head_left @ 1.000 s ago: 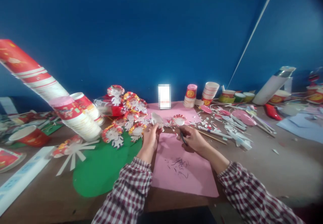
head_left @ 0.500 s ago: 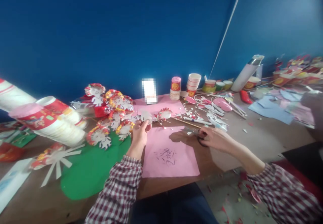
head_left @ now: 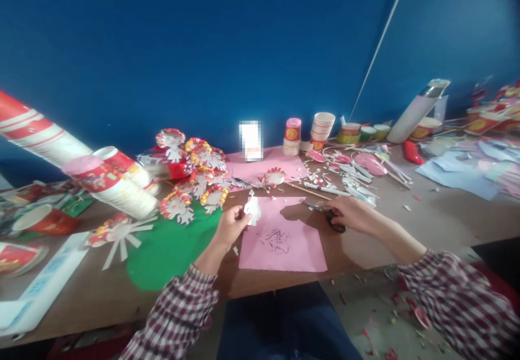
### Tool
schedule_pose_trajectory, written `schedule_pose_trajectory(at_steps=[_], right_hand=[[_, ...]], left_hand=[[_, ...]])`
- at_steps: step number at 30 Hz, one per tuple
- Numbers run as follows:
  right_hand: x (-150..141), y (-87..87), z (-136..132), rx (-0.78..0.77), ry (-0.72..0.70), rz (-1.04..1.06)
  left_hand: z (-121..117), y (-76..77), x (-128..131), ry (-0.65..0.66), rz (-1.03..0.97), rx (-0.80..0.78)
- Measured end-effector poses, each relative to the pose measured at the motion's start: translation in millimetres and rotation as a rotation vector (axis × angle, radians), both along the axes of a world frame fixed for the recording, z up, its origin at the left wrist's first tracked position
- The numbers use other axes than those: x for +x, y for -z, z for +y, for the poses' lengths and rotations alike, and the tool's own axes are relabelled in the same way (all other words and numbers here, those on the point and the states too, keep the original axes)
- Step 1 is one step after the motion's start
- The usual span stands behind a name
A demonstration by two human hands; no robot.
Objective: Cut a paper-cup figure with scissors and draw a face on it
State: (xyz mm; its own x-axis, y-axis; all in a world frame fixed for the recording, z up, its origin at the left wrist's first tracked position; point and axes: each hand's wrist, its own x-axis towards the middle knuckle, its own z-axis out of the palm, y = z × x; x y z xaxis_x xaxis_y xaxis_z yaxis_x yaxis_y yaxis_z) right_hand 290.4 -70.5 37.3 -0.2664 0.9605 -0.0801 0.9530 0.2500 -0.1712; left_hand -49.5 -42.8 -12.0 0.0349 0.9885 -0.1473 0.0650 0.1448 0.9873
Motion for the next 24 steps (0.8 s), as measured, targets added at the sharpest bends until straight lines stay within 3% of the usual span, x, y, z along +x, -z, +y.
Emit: schedule_pose_trajectory(at_steps=[4, 8, 13, 18, 24], right_hand=[[0, -5.7, -2, 0.009, 0.013, 0.06], [-26, -5.6, -23, 0.096, -0.054, 0.039], [-69, 11.1, -52, 0.124, -0.331, 0.144], [-82, 22.5, -58, 0.088, -0.29, 0.102], [-81, 24.7, -58, 0.088, -0.283, 0.099]], left_hand=[[-10, -1.7, -11, -0.023, 0.133, 0.136], [-25, -8.5, -21, -0.127, 0.388, 0.371], [-48, -1.4, -22, 0.116, 0.753, 0.591], [-59, 7.6, -17, 0.269, 0.985, 0.67], [-59, 6.5, -15, 0.285, 1.029, 0.635]])
